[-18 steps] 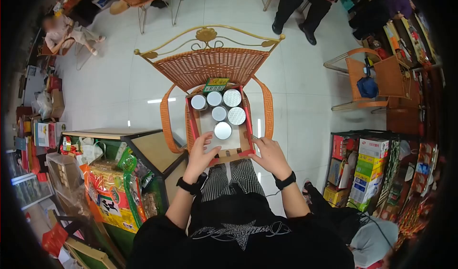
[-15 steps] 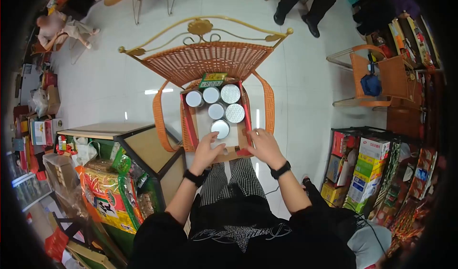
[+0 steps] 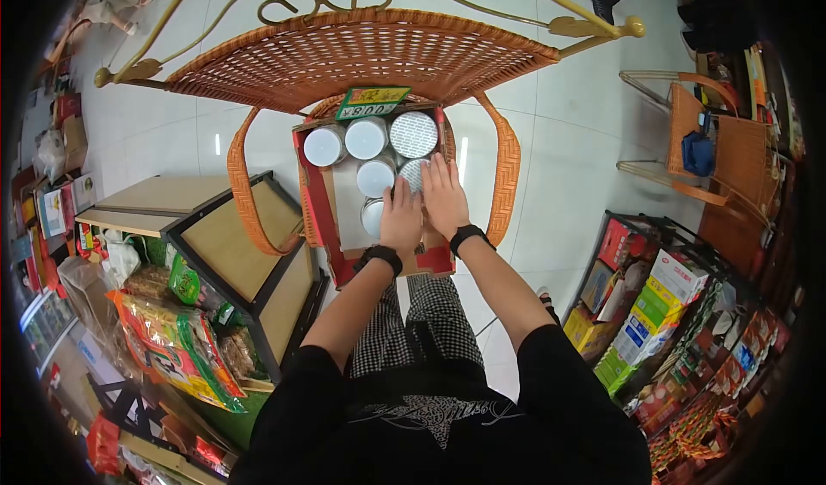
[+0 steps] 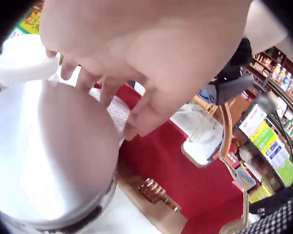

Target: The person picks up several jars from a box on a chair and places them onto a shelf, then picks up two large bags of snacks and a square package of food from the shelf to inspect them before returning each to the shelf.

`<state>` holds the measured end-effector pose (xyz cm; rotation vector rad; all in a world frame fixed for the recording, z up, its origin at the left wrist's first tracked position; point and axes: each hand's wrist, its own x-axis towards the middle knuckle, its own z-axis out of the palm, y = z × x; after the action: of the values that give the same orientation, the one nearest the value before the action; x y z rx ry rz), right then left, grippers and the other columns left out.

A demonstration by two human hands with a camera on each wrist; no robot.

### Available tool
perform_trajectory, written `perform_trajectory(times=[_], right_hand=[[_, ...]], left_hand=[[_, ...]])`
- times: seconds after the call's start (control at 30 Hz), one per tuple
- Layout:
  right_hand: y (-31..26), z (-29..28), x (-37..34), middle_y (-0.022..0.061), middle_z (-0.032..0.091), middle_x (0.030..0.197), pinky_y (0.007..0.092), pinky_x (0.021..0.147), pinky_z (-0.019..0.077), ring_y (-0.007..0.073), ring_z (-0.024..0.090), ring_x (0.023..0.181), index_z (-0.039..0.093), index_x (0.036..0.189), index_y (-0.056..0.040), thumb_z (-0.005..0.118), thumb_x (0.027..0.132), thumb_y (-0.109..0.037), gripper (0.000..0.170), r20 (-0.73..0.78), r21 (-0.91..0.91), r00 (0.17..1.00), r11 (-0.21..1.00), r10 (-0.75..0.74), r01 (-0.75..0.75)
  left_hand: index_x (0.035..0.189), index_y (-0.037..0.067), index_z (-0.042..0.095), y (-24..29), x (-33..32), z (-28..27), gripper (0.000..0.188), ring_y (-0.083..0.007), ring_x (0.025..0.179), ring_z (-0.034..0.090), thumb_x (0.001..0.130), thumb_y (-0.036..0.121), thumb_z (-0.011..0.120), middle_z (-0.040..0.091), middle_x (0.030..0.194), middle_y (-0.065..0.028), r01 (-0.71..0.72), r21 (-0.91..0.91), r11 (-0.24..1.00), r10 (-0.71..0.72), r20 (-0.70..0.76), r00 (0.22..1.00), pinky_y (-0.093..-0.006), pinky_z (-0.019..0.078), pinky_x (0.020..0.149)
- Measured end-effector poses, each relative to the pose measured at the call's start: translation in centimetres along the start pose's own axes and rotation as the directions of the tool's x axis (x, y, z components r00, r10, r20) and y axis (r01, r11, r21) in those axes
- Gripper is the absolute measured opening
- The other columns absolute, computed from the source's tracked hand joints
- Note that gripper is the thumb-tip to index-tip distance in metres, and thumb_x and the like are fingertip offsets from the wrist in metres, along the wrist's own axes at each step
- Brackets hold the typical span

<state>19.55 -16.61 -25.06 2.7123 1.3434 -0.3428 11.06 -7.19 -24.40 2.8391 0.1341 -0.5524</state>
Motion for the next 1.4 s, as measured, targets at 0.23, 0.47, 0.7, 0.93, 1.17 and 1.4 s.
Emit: perform_trajectory(times=[0.23, 0.47, 0.7, 0.93, 1.17, 1.4], right_hand=[[-0.3, 0.3, 1.2, 0.0244, 0.039, 0.132, 0.0478, 0.108, 0.0142, 0.0351, 0.025, 0.131, 0.033, 0.136, -0.0044, 0.043, 0.086, -0.023, 0.054, 0.109, -0.036, 0.993, 0.998, 0.054, -0.05], [-0.5, 1.8, 1.2, 0.0245, 0.043, 0.122, 0.0489, 0.107, 0.0179, 0.0378, 0.028, 0.126, 0.032, 0.134, -0.0014, 0.056, 0.075, -0.019, 0.066, -0.034, 0.102, 0.993, 0.989, 0.111, -0.107], [0.0, -4.3, -2.4, 0.0226, 0.039, 0.12, 0.0499, 0.106, 0.0198, 0.0369, 0.031, 0.121, 0.032, 0.133, -0.0005, 0.076, 0.052, -0.025, 0.095, -0.046, 0.424, 0.996, 0.904, 0.075, -0.048], [-1.5, -12.7, -7.8, 0.021, 0.036, 0.125, 0.0502, 0.101, 0.0246, 0.0391, 0.031, 0.12, 0.034, 0.133, -0.0017, 0.073, 0.052, -0.026, 0.093, -0.124, 0.517, 0.979, 0.853, 0.16, -0.074], [-4.6, -21.6, -12.8, 0.0205, 0.039, 0.124, 0.0492, 0.097, 0.0285, 0.0402, 0.035, 0.117, 0.038, 0.131, -0.0029, 0.077, 0.049, -0.025, 0.094, -0.259, 0.582, 0.941, 0.813, 0.218, -0.028], [-8.4, -29.0, -17.1, 0.0208, 0.044, 0.119, 0.0493, 0.095, 0.0329, 0.0407, 0.039, 0.115, 0.05, 0.123, -0.0032, 0.079, 0.054, -0.039, 0.083, -0.406, 0.61, 0.895, 0.784, 0.186, 0.115]], left_hand=[[0.128, 0.005, 0.04, 0.4, -0.6, 1.2, 0.055, -0.0288, 0.134, 0.022, 0.075, 0.014, 0.051, 0.032, 0.138, -0.0189, 0.003, 0.068, 0.998, -0.005, 0.019, 1.0, -0.05, 0.0058, 0.109], [0.127, 0.003, 0.04, 0.6, -0.8, 0.5, 0.055, -0.0317, 0.132, 0.022, 0.074, 0.012, 0.051, 0.033, 0.137, -0.0196, 0.015, 0.068, 0.998, -0.016, 0.013, 1.0, -0.0512, 0.0064, 0.109], [0.133, 0.004, 0.034, -0.2, -3.4, -1.9, 0.07, -0.0346, 0.132, 0.022, 0.07, 0.017, 0.063, 0.028, 0.14, -0.0188, 0.013, -0.178, 0.984, -0.045, -0.179, 0.983, -0.0535, 0.0116, 0.106], [0.136, 0.002, 0.028, -1.5, -6.6, -6.1, 0.099, -0.0343, 0.134, 0.019, 0.056, 0.033, 0.077, 0.022, 0.143, -0.0188, -0.023, -0.324, 0.946, -0.075, -0.285, 0.956, -0.0524, 0.0111, 0.107], [0.136, 0.002, 0.029, -2.1, -11.4, -15.2, 0.102, -0.0366, 0.131, 0.024, 0.052, 0.031, 0.078, 0.029, 0.139, -0.0216, -0.305, -0.449, 0.84, 0.161, -0.331, 0.93, -0.05, 0.0201, 0.106], [0.134, 0.002, 0.031, -1.9, -17.7, -22.6, 0.101, -0.0355, 0.13, 0.028, 0.048, 0.026, 0.079, 0.032, 0.139, -0.0197, -0.47, -0.531, 0.705, 0.332, -0.339, 0.881, -0.0449, 0.0234, 0.107]])
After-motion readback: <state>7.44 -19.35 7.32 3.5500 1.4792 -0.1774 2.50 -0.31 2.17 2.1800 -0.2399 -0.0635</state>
